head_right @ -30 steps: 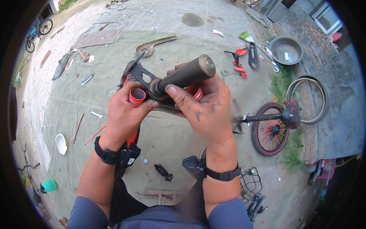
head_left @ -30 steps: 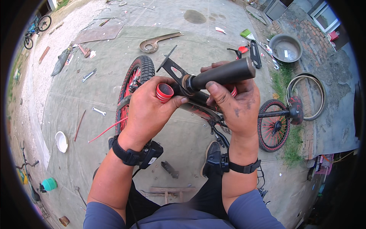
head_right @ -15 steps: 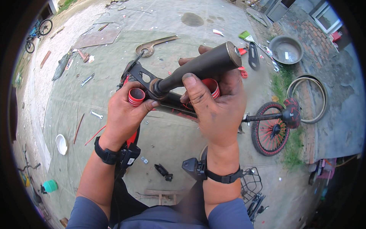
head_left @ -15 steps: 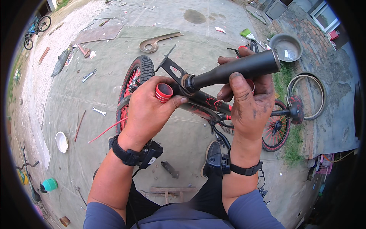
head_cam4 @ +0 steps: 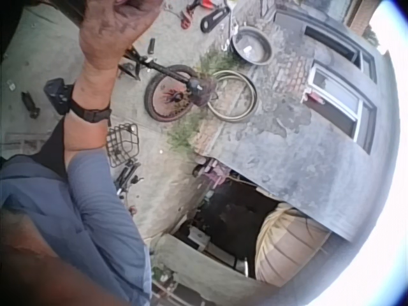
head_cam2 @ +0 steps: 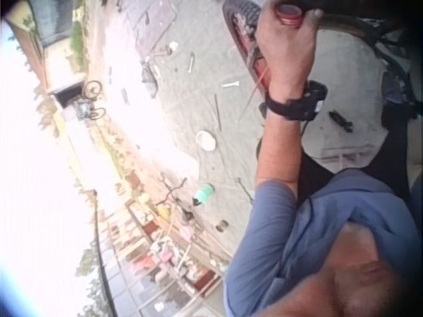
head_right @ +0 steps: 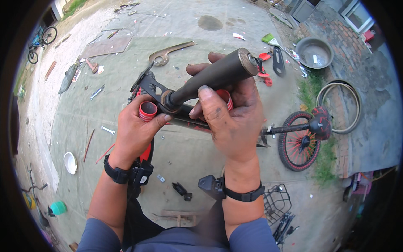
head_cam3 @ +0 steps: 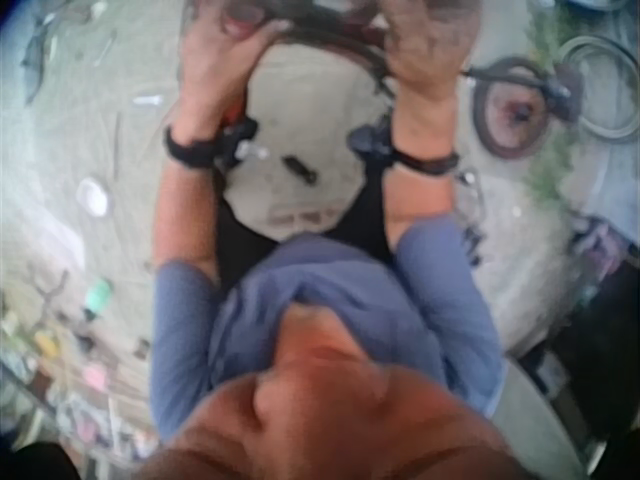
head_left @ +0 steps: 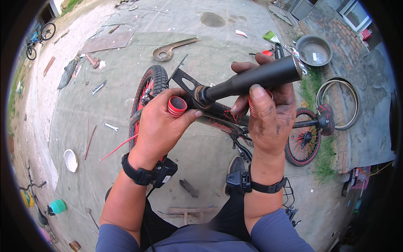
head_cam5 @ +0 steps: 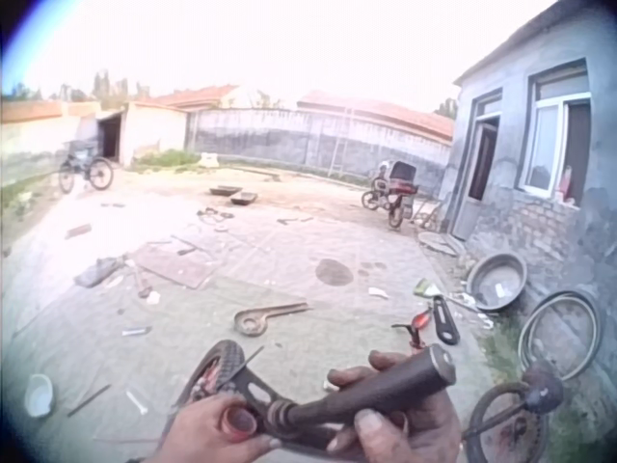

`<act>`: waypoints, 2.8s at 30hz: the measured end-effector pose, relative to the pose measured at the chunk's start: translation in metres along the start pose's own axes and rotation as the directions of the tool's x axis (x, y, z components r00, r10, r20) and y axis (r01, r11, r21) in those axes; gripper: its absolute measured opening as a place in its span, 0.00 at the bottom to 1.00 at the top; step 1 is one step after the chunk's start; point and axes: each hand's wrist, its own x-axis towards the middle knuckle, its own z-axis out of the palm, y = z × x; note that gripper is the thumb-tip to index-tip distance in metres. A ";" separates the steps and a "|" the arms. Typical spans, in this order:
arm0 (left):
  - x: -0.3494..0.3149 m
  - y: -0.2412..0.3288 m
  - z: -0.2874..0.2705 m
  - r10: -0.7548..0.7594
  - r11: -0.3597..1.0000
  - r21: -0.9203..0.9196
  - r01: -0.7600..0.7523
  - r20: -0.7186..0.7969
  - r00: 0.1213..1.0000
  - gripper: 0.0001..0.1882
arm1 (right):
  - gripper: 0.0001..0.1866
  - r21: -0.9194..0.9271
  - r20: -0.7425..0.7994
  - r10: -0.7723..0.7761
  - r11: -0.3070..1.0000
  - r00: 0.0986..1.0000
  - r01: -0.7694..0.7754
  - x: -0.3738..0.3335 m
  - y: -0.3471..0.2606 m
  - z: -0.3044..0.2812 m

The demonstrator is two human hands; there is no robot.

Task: The person assembles a bicycle handlebar by sliding a red grip onto the bar, attaching a black clamp, and securing a brake lever. The person then positions the assembled handlebar onto the bicycle stem.

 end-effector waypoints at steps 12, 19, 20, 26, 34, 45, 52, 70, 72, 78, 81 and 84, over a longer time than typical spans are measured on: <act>-0.005 -0.001 -0.011 0.071 0.992 -0.090 -0.084 -0.135 0.988 0.20 | 0.28 -0.088 -0.040 0.002 0.996 0.999 -0.005 0.001 -0.001 0.003; -0.012 0.013 -0.026 0.159 0.980 -0.098 -0.175 -0.157 0.975 0.11 | 0.28 -0.094 -0.042 -0.003 0.996 0.999 -0.001 0.001 -0.001 0.003; -0.013 0.014 -0.026 0.183 0.978 -0.067 -0.196 -0.164 0.969 0.10 | 0.28 -0.097 -0.038 -0.001 0.995 0.999 -0.003 0.001 -0.001 0.002; -0.009 0.026 -0.021 0.441 0.896 0.068 -0.439 -0.258 0.860 0.11 | 0.25 -0.027 -0.004 0.012 1.000 1.000 -0.012 0.001 -0.003 0.001; -0.004 0.061 -0.008 0.461 0.837 0.361 -0.410 -0.063 0.885 0.19 | 0.26 -0.060 -0.013 0.026 0.998 1.000 -0.027 0.001 -0.003 0.001; 0.005 0.079 0.004 0.487 0.688 0.567 -0.454 0.104 0.867 0.23 | 0.24 0.054 0.036 0.076 0.996 0.996 -0.078 0.002 -0.003 -0.005; 0.012 0.072 0.010 0.425 0.743 0.537 -0.400 0.084 0.901 0.17 | 0.23 0.106 0.034 0.112 0.988 0.993 -0.115 0.000 -0.003 -0.008; 0.013 0.072 0.013 0.422 0.772 0.512 -0.377 0.031 0.906 0.15 | 0.33 0.527 -0.092 0.073 0.850 0.993 -0.014 0.008 -0.026 -0.043; 0.013 0.072 0.013 0.427 0.769 0.514 -0.379 0.028 0.904 0.15 | 0.32 0.471 -0.150 0.065 0.882 0.987 0.014 0.006 -0.028 -0.038; 0.012 0.072 0.012 0.424 0.774 0.505 -0.383 0.036 0.905 0.15 | 0.24 0.236 -0.107 0.074 0.971 0.992 -0.047 0.002 -0.017 -0.040; 0.014 0.072 0.012 0.421 0.776 0.504 -0.379 0.032 0.906 0.16 | 0.25 0.098 0.014 0.177 0.979 0.984 -0.177 0.000 -0.005 -0.034; 0.014 0.071 0.012 0.410 0.782 0.502 -0.369 0.030 0.911 0.16 | 0.27 -0.010 0.002 0.168 0.986 0.986 -0.167 -0.003 0.010 -0.013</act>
